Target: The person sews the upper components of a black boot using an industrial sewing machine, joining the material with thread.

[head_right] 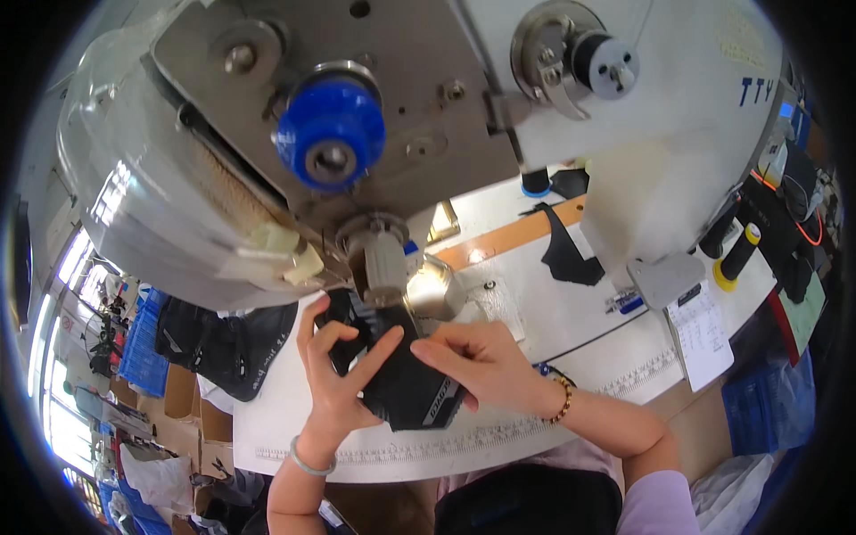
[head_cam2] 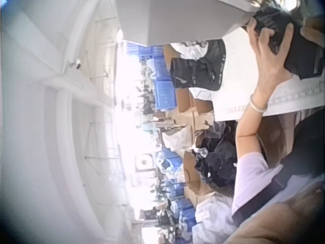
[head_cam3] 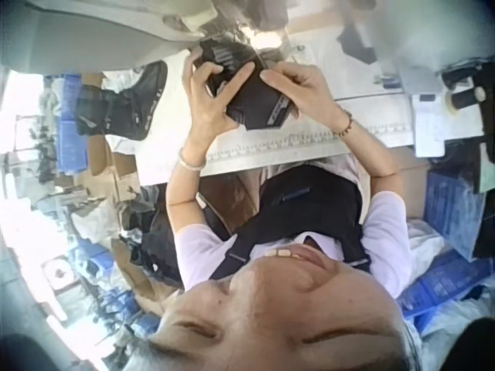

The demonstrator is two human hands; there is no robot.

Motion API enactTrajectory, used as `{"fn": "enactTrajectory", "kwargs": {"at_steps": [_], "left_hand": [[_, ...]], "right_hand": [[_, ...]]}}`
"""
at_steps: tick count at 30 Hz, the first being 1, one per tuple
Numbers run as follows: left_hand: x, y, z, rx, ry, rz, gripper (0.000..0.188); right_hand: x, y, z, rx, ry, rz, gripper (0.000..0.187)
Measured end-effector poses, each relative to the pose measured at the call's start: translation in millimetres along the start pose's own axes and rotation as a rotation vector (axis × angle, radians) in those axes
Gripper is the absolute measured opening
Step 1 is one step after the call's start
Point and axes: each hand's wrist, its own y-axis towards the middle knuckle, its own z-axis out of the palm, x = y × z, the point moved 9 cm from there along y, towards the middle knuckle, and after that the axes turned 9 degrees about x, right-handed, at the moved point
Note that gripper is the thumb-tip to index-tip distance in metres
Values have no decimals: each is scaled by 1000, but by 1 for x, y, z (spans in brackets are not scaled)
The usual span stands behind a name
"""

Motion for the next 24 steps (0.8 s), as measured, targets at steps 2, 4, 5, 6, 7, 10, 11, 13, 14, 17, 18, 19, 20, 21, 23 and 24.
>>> {"fn": "enactTrajectory", "kwargs": {"at_steps": [2,4,5,6,7,10,11,13,14,17,18,19,20,21,23,24], "left_hand": [[0,-2,-1,-22,10,2,60],[0,-4,5,-26,31,-6,53],[2,-6,8,1,32,-22,53],[2,-7,8,-2,32,-21,53],[3,-7,7,-10,21,-19,53],[5,-6,7,-29,16,-4,53],[6,-5,7,-38,21,8,53],[7,-2,7,-45,25,16,53],[8,-1,7,-50,28,23,53],[10,0,6,-80,20,46,53],[10,0,5,-80,18,47,53],[10,2,3,-68,1,26,58],[12,3,3,-56,-15,6,63],[12,3,3,-57,-16,9,63],[11,4,3,-72,-5,17,64],[13,2,5,-74,-4,20,64]], "right_hand": [[3,-1,3,36,8,14,30],[0,-1,1,47,-16,5,29],[-2,0,2,60,26,5,28],[-2,0,5,77,71,6,28],[-2,0,5,78,69,5,28],[-6,2,5,79,53,38,27],[-7,3,5,73,72,32,27],[-6,3,5,66,89,25,27],[-7,4,3,32,93,44,26],[-12,5,3,31,171,99,26],[-16,5,5,66,244,136,26],[-17,5,3,64,243,135,26],[-22,5,7,124,294,168,26],[-24,4,11,183,344,199,27],[-22,3,10,181,318,164,27],[-19,3,10,182,292,131,28]]}}
